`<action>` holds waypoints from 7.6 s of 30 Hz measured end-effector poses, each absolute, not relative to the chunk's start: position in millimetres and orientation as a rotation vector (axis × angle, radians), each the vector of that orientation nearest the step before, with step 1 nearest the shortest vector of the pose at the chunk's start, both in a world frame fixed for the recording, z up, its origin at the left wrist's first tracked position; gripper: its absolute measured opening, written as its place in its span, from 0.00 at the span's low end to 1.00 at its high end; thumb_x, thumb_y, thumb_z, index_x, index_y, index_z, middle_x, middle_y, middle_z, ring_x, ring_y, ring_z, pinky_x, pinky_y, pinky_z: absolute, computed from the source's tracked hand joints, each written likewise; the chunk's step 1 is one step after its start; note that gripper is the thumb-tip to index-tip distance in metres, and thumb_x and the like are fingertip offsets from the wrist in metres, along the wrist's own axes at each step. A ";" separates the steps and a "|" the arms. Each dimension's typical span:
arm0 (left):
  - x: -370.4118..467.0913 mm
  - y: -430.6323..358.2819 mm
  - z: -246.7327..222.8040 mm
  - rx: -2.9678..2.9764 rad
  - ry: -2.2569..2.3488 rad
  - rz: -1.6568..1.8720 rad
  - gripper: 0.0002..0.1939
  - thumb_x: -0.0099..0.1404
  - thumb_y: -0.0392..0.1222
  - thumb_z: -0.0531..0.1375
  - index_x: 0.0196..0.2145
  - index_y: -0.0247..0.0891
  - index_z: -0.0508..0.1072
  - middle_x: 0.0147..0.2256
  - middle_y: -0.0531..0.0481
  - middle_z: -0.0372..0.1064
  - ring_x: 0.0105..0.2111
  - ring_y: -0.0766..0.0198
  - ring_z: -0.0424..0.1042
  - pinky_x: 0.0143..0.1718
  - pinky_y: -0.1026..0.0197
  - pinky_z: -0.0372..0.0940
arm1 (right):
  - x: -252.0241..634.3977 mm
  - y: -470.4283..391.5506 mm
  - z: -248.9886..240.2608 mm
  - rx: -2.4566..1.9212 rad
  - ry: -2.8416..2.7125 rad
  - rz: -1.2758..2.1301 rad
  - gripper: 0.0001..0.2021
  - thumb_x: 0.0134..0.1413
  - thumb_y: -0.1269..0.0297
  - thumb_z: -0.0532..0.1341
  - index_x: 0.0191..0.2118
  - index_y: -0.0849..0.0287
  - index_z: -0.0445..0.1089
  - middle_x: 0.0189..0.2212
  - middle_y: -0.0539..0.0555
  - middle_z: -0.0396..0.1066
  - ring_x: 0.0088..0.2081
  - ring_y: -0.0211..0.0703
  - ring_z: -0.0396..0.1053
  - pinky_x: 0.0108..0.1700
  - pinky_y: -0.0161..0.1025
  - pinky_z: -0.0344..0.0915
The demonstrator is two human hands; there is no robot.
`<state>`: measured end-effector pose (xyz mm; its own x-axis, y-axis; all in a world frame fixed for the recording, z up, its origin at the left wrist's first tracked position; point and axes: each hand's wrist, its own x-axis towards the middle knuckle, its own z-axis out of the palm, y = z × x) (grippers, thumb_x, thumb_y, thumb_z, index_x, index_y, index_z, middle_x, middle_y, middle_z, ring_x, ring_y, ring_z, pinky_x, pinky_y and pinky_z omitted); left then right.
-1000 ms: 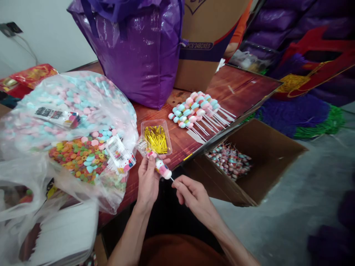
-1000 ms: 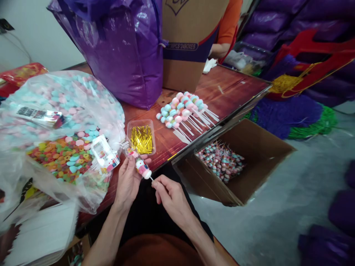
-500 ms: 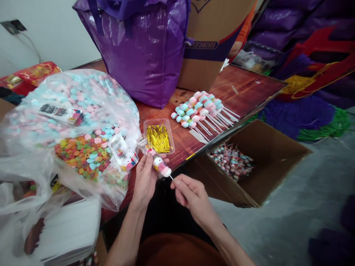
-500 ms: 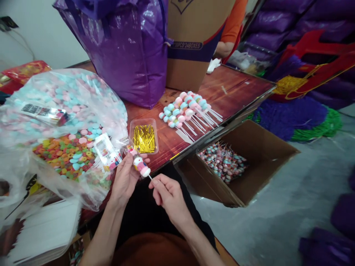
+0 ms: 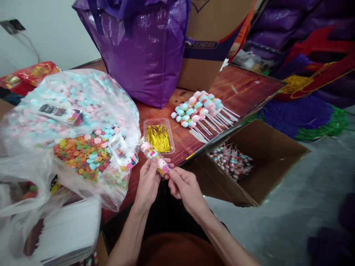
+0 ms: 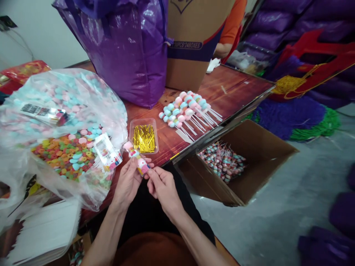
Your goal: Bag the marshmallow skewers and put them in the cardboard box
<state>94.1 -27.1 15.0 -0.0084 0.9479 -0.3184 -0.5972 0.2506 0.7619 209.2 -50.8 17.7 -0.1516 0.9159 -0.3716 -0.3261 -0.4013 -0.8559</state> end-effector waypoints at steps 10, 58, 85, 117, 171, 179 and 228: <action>90.9 -36.0 15.8 0.523 1.060 1.298 0.16 0.61 0.50 0.66 0.41 0.35 0.76 0.38 0.42 0.78 0.37 0.57 0.79 0.39 0.58 0.72 | 212.1 -58.7 17.9 -1.281 -0.953 1.771 0.17 0.56 0.50 0.61 0.27 0.60 0.68 0.12 0.44 0.61 0.13 0.29 0.48 0.17 0.30 0.42; 70.8 -24.6 19.0 0.361 1.019 1.584 0.15 0.56 0.45 0.70 0.35 0.35 0.71 0.25 0.56 0.64 0.19 0.78 0.50 0.20 0.71 0.45 | 191.6 59.1 50.4 -2.158 -2.285 0.297 0.15 0.68 0.66 0.50 0.51 0.57 0.72 0.42 0.62 0.77 0.41 0.53 0.77 0.38 0.40 0.66; 72.5 -22.5 16.8 0.344 1.008 1.626 0.15 0.55 0.43 0.70 0.35 0.39 0.67 0.27 0.56 0.67 0.20 0.76 0.53 0.22 0.70 0.46 | 196.6 47.5 43.2 -1.614 -1.958 0.606 0.09 0.63 0.70 0.52 0.42 0.59 0.69 0.41 0.57 0.75 0.41 0.48 0.73 0.41 0.39 0.65; 93.0 -34.9 32.6 0.375 0.875 1.123 0.20 0.57 0.50 0.70 0.37 0.39 0.65 0.20 0.62 0.55 0.17 0.77 0.43 0.16 0.74 0.39 | 220.2 -16.8 19.9 -1.106 -1.670 1.037 0.08 0.65 0.65 0.54 0.32 0.55 0.59 0.28 0.47 0.63 0.28 0.37 0.62 0.33 0.33 0.62; 103.4 -41.3 39.9 1.081 1.233 1.250 0.08 0.58 0.45 0.68 0.26 0.38 0.79 0.34 0.47 0.72 0.33 0.61 0.71 0.38 0.58 0.67 | 224.4 -80.5 29.5 -1.210 -1.123 1.247 0.12 0.62 0.59 0.62 0.29 0.59 0.73 0.20 0.47 0.61 0.22 0.34 0.58 0.24 0.31 0.57; 8.2 -4.2 9.9 1.597 2.411 1.073 0.11 0.61 0.39 0.62 0.42 0.38 0.76 0.42 0.40 0.68 0.47 0.47 0.67 0.53 0.44 0.61 | 307.4 -53.4 12.0 -1.262 -0.225 1.066 0.14 0.43 0.58 0.72 0.34 0.62 0.78 0.26 0.50 0.67 0.22 0.29 0.53 0.21 0.29 0.55; 121.7 -40.9 30.3 0.428 1.180 1.611 0.17 0.47 0.49 0.75 0.29 0.35 0.78 0.28 0.52 0.75 0.29 0.68 0.71 0.35 0.64 0.68 | 233.1 -39.6 35.9 -1.268 -1.223 1.020 0.21 0.63 0.54 0.57 0.21 0.57 0.59 0.19 0.46 0.56 0.24 0.36 0.56 0.28 0.34 0.56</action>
<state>121.7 -40.9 30.3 -0.3907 0.8787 -0.2743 -0.5264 0.0311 0.8496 233.1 -39.6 35.9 0.1132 0.9899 0.0851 0.0940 0.0746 -0.9928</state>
